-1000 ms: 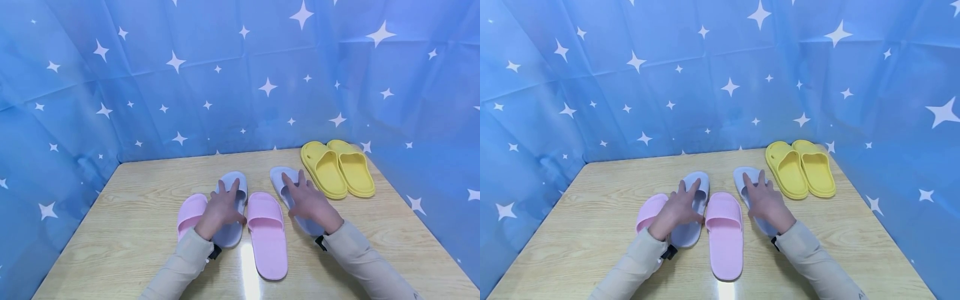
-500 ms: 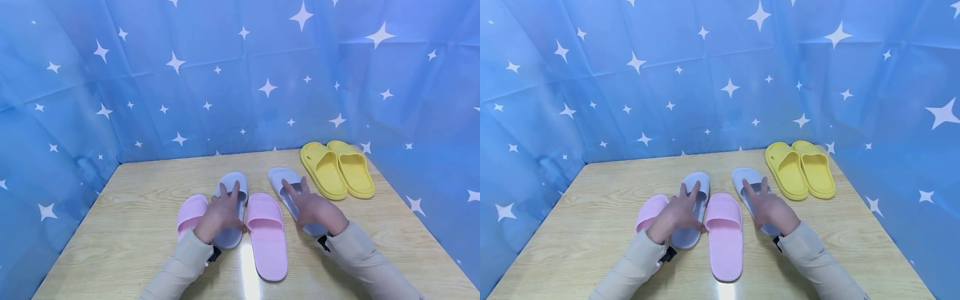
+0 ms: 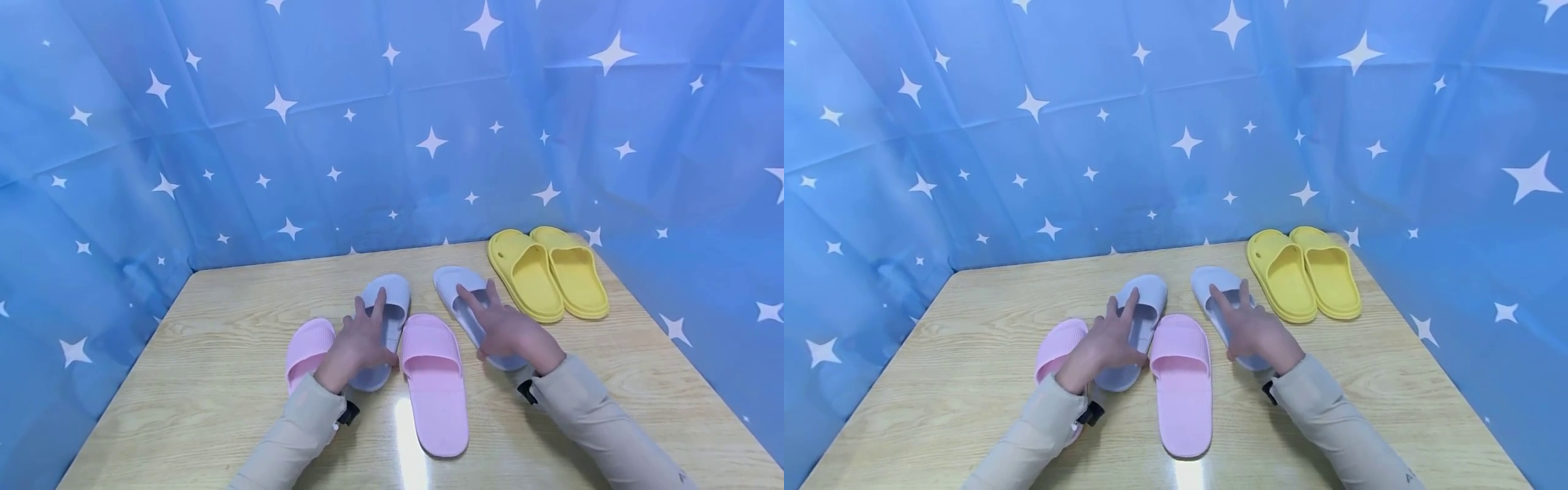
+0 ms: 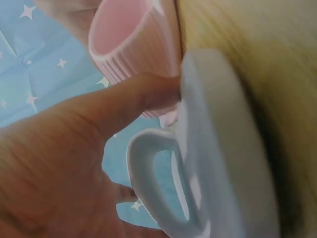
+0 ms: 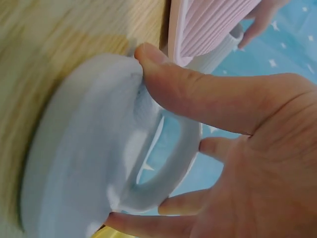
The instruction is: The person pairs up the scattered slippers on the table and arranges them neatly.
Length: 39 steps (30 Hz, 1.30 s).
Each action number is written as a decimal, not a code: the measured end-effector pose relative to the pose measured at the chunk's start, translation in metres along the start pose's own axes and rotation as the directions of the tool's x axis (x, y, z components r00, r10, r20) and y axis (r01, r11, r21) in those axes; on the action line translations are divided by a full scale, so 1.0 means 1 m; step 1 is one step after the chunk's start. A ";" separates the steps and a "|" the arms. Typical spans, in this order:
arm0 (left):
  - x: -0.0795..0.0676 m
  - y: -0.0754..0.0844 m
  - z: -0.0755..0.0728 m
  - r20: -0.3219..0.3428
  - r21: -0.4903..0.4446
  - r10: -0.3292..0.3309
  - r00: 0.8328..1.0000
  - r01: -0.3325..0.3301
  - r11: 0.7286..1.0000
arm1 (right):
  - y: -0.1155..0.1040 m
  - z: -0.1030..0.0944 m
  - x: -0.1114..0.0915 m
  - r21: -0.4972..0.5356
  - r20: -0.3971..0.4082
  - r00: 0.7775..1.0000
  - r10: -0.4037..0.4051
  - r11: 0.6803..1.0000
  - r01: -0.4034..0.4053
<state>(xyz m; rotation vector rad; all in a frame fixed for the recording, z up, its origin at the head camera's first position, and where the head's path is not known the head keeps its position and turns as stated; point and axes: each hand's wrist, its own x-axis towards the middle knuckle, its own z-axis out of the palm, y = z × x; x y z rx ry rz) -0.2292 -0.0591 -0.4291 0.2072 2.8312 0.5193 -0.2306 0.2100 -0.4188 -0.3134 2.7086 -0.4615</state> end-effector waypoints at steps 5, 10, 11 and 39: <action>0.005 -0.002 0.002 -0.042 -0.013 -0.014 0.999 0.013 1.000 | 0.003 0.002 0.004 -0.023 -0.052 0.999 -0.003 1.000 0.002; 0.004 -0.001 0.002 -0.055 -0.002 -0.020 0.998 0.020 1.000 | 0.003 0.003 0.006 -0.045 -0.081 0.997 -0.001 0.999 -0.003; 0.003 0.000 0.001 -0.049 0.001 -0.018 0.999 0.018 1.000 | 0.003 0.003 0.006 -0.044 -0.076 0.997 0.006 0.999 -0.009; 0.004 -0.003 -0.001 -0.043 0.066 0.007 0.999 -0.004 0.998 | 0.005 0.003 0.008 -0.129 0.006 0.994 -0.110 0.986 0.110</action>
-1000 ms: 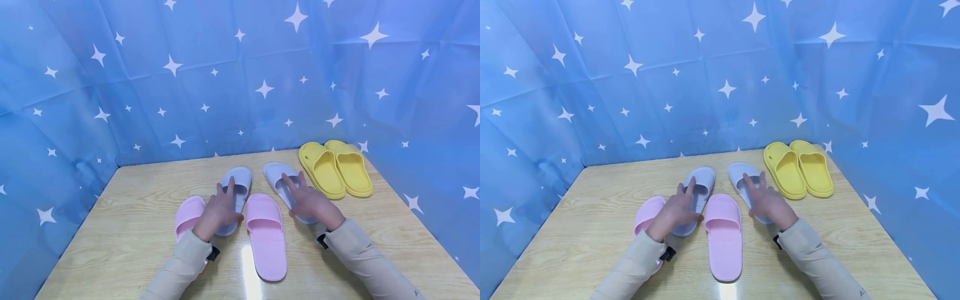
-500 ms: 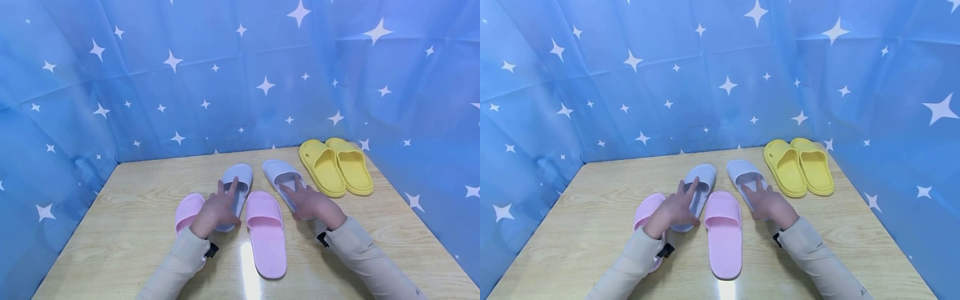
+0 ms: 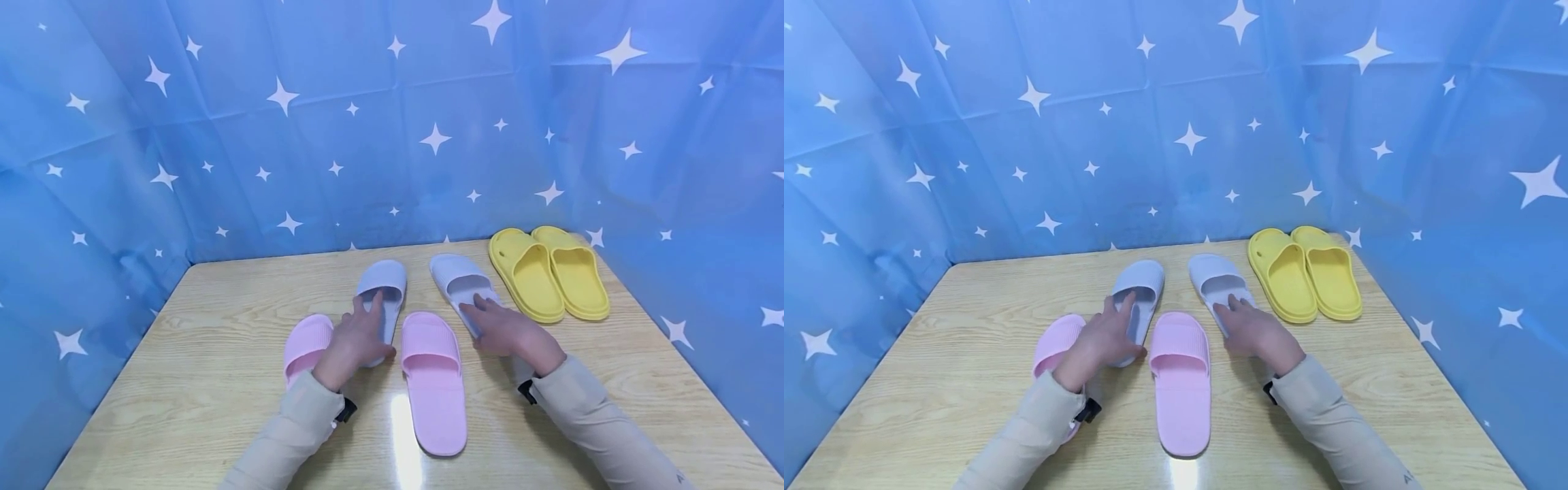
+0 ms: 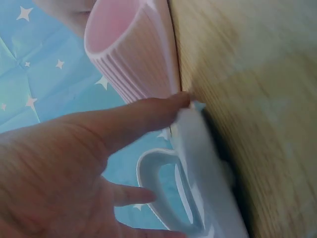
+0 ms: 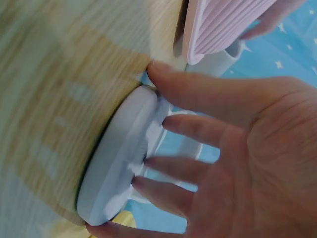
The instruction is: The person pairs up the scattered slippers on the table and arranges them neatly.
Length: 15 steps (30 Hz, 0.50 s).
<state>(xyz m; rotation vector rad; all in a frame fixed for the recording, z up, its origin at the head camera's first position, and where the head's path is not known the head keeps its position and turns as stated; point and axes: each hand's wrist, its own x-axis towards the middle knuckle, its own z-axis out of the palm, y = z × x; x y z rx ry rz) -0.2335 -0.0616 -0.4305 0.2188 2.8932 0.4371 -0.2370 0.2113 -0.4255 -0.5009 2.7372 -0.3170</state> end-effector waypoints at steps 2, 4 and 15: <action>-0.002 0.000 0.000 0.013 0.035 0.016 1.000 -0.016 0.999 | 0.000 -0.001 -0.001 0.013 0.015 1.000 -0.019 1.000 0.019; -0.005 0.000 -0.002 0.034 0.075 0.040 0.999 -0.042 0.996 | 0.000 -0.002 -0.002 0.012 0.033 0.999 -0.030 0.999 0.030; -0.004 -0.004 -0.006 0.073 0.056 0.086 0.994 -0.090 0.994 | 0.002 -0.002 0.000 -0.047 -0.017 0.996 -0.089 0.995 0.088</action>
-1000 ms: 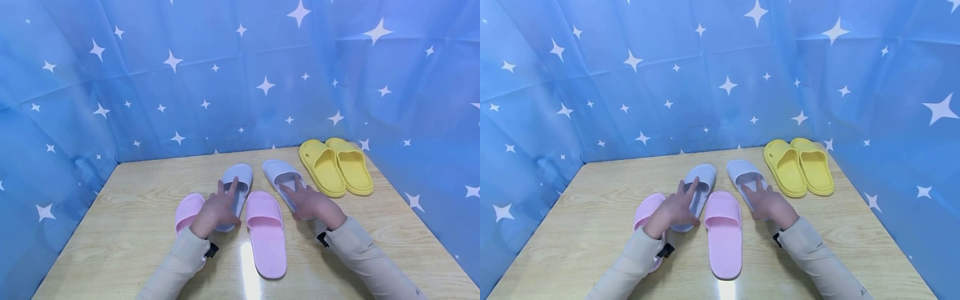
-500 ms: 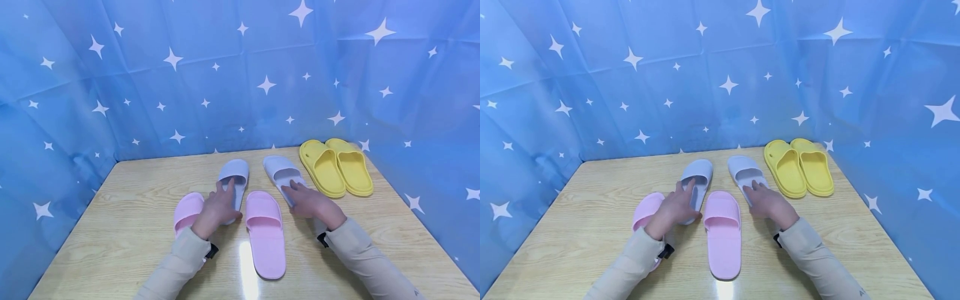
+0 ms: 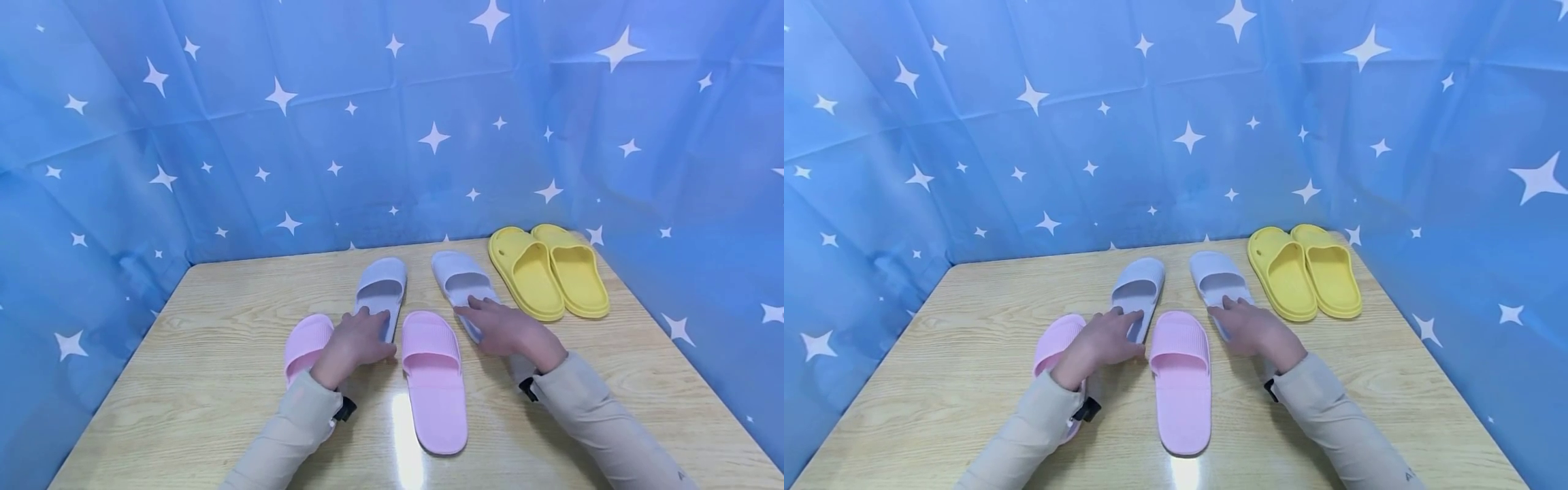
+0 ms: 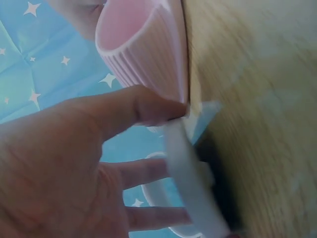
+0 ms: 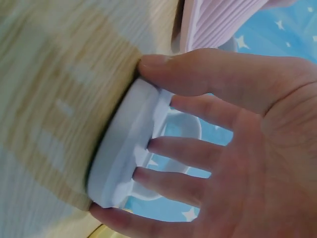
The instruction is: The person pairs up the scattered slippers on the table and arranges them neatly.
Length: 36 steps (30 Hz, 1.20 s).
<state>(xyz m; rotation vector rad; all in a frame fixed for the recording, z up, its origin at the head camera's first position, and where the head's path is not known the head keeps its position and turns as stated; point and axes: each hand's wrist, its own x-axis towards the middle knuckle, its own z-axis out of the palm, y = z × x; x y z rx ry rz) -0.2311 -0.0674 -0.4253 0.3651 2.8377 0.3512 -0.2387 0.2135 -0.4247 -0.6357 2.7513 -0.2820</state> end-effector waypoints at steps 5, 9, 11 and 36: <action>0.005 0.000 0.001 -0.022 -0.047 0.014 1.000 -0.015 0.999 | 0.005 0.003 0.001 -0.038 -0.060 0.998 -0.013 0.999 0.011; 0.009 0.001 0.004 -0.047 -0.058 0.014 0.999 -0.017 0.998 | 0.007 0.003 0.002 -0.052 -0.098 0.995 -0.022 0.999 0.017; 0.011 0.004 0.004 -0.059 -0.058 0.013 0.998 -0.016 0.998 | 0.010 0.004 0.003 -0.063 -0.109 0.994 -0.021 0.998 0.014; 0.051 0.062 -0.008 -0.048 -0.195 0.062 0.997 -0.070 0.978 | 0.022 -0.024 0.029 0.103 -0.066 0.998 -0.019 0.994 0.025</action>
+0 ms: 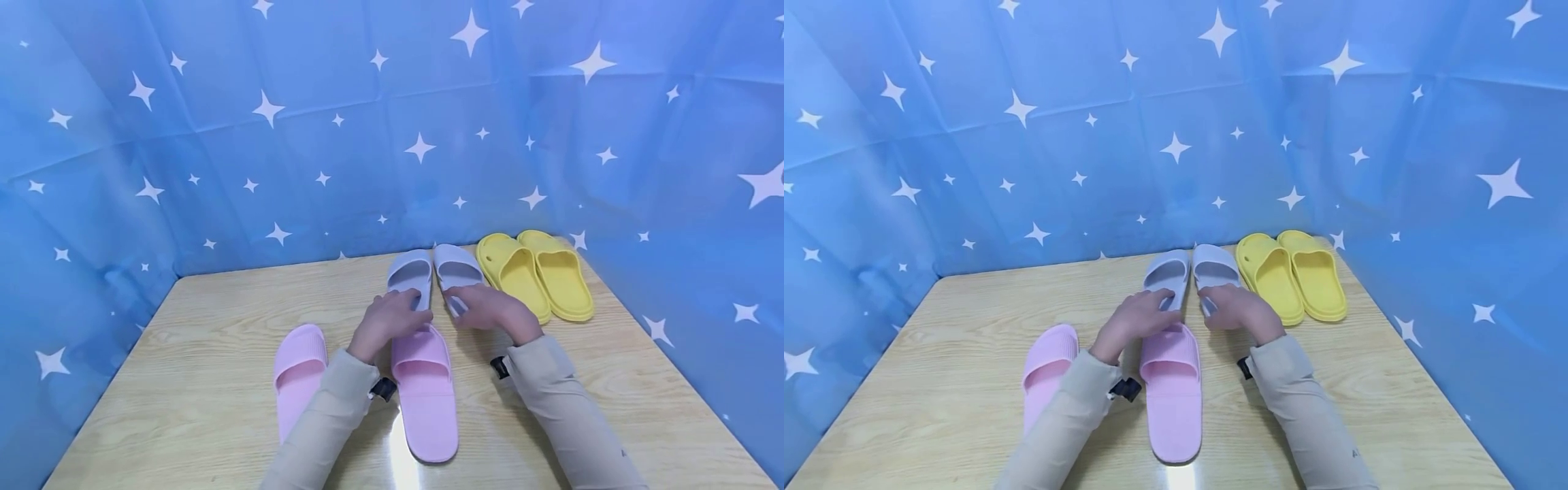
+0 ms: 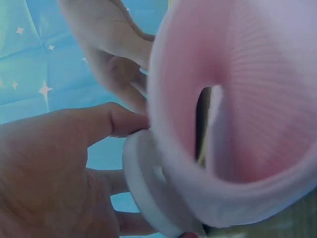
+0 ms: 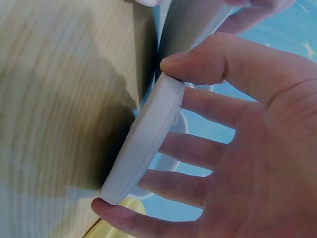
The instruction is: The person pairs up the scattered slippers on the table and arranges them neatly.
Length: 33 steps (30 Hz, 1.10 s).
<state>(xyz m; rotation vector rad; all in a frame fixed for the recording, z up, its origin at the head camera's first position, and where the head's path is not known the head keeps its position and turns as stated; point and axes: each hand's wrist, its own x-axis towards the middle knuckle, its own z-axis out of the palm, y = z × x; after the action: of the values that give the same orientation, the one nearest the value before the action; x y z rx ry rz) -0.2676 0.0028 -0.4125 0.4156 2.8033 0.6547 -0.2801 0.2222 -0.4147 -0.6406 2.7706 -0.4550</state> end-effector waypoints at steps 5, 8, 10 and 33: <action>0.007 0.001 0.008 -0.015 0.042 0.019 1.000 -0.018 0.999 | -0.001 0.000 -0.002 -0.006 0.012 1.000 0.028 1.000 -0.028; 0.009 0.002 0.011 -0.038 0.051 0.016 0.999 -0.014 0.999 | -0.001 0.000 -0.002 -0.016 0.012 0.999 0.031 0.999 -0.030; 0.009 0.003 0.013 -0.045 0.049 0.011 0.999 -0.009 0.999 | -0.001 0.001 -0.002 -0.018 0.013 1.000 0.028 0.999 -0.028; 0.006 0.008 0.025 -0.019 0.076 0.033 0.999 -0.031 0.997 | -0.003 0.006 0.003 -0.071 0.010 0.999 0.039 0.997 -0.038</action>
<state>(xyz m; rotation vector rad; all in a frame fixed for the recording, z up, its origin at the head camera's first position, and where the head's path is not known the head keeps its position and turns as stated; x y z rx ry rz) -0.2641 0.0215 -0.4315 0.4716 2.8532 0.5642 -0.2797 0.2163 -0.4197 -0.6030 2.7935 -0.3461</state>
